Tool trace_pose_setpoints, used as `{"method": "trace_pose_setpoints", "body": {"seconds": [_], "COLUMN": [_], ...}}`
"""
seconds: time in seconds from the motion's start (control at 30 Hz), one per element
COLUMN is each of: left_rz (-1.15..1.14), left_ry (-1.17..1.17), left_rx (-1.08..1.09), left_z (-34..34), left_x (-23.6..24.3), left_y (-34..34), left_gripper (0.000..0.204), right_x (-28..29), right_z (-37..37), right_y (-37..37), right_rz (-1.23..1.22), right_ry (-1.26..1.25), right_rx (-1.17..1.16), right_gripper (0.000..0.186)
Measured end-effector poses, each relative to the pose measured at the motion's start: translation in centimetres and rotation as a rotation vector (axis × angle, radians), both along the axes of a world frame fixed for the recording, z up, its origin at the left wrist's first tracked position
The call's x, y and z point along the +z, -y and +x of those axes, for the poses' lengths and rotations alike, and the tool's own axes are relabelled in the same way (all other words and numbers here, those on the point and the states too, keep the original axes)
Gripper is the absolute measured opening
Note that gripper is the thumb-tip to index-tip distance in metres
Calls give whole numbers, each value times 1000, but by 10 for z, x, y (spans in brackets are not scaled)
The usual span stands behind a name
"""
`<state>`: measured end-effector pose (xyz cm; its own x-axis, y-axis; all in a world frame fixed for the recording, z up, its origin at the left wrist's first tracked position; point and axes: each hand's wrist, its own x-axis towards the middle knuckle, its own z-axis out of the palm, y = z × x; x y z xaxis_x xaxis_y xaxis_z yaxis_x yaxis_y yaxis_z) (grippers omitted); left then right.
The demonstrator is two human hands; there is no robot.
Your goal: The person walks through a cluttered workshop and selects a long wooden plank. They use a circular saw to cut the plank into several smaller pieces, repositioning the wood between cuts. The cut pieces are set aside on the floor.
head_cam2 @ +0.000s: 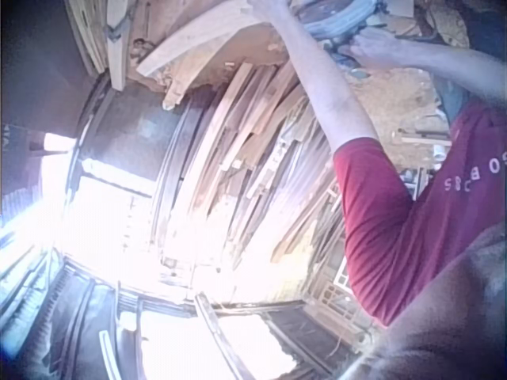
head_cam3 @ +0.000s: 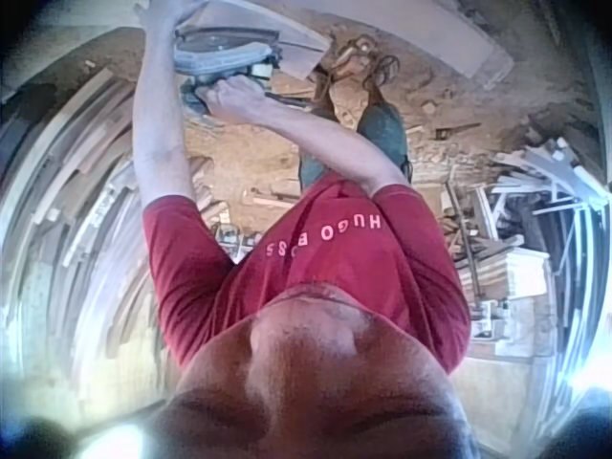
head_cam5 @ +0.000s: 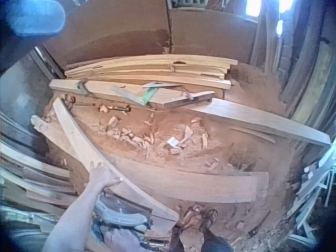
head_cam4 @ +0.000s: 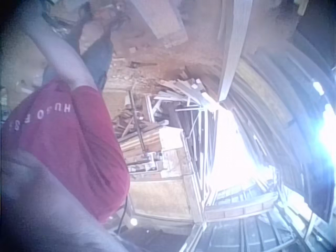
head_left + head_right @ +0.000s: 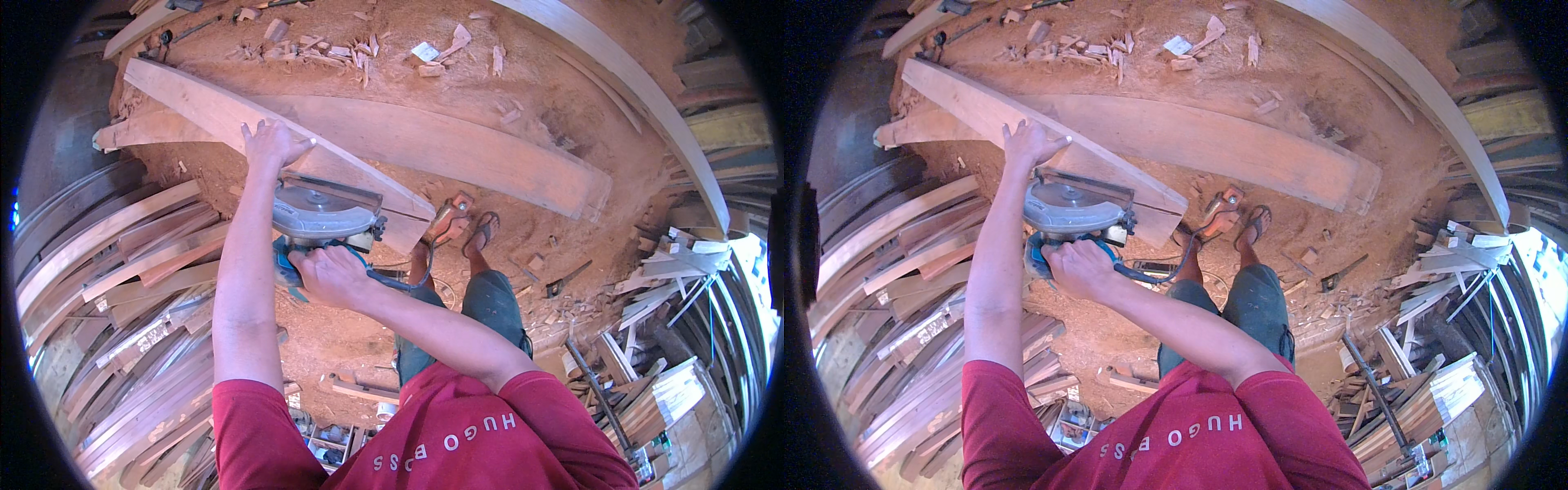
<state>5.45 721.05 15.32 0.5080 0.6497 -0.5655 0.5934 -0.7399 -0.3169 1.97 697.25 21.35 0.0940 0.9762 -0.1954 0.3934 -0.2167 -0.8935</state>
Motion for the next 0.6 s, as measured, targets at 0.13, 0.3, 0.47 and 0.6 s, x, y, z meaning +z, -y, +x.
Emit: {"method": "trace_pose_setpoints", "body": {"seconds": [0.13,0.3,0.47,0.6], "left_rz": [-30,-24,-41,-32], "left_ry": [-46,-74,-85,-73], "left_rx": [4,7,10,11], "left_z": [7,8,10,13], "left_x": [4,3,5,8], "left_y": [0,-1,-1,1], "left_gripper": [79,80,80,78], "right_x": [-4,-6,-3,-7], "right_z": [-3,-9,-6,-10], "right_y": [-3,-7,-11,-15], "right_rz": [7,34,23,49], "right_ry": [12,25,15,28], "right_rx": [1,-6,5,5], "right_gripper": [34,36,38,40]}}
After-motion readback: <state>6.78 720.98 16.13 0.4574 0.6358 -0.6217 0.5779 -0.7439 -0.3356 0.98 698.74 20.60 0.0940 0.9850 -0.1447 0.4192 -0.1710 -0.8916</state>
